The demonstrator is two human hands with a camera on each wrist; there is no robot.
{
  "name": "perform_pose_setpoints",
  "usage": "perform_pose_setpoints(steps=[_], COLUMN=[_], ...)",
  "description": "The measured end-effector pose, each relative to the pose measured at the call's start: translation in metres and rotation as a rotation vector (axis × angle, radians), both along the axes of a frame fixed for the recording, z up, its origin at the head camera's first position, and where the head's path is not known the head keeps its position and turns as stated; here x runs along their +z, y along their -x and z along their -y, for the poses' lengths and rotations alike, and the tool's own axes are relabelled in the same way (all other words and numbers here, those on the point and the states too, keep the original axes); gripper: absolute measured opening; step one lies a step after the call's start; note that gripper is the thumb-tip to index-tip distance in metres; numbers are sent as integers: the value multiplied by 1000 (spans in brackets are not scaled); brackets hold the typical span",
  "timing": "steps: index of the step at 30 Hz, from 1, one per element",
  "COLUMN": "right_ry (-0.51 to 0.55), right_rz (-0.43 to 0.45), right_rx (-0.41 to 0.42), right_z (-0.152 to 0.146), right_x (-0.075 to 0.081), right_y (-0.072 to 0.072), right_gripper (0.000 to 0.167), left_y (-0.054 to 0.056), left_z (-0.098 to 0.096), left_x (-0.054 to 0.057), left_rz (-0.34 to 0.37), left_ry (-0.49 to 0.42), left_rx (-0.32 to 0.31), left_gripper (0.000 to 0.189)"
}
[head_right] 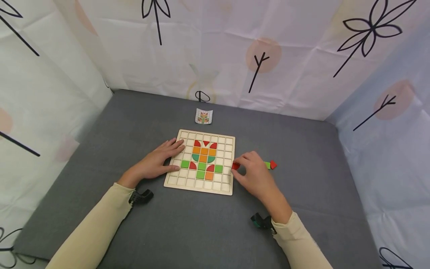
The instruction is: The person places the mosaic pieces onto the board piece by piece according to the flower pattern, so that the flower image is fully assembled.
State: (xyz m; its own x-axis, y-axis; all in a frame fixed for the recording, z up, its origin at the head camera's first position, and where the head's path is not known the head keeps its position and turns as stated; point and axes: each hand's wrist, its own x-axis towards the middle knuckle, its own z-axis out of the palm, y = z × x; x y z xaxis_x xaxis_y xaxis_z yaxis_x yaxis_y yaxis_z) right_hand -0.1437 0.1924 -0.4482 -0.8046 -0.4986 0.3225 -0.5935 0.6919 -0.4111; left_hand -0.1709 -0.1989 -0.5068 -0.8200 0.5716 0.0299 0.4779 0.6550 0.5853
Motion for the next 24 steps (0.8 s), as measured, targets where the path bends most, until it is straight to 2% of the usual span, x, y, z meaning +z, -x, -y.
perform_pose_setpoints(steps=[6,13,24], right_ry=[-7,-30,-71], right_rz=[-18,2,-6], right_rx=[37,58,113], right_z=[10,22,36], right_x=[-5,-12,-25], right_y=[-4,-10,-13], right_gripper=[23,23,17], left_y=[0,1,1], left_z=[0,0,1], left_x=[-2,-3,-2], left_rz=[7,2,6], left_ry=[6,5,6], left_rx=[10,9,5], left_gripper=[84,84,85])
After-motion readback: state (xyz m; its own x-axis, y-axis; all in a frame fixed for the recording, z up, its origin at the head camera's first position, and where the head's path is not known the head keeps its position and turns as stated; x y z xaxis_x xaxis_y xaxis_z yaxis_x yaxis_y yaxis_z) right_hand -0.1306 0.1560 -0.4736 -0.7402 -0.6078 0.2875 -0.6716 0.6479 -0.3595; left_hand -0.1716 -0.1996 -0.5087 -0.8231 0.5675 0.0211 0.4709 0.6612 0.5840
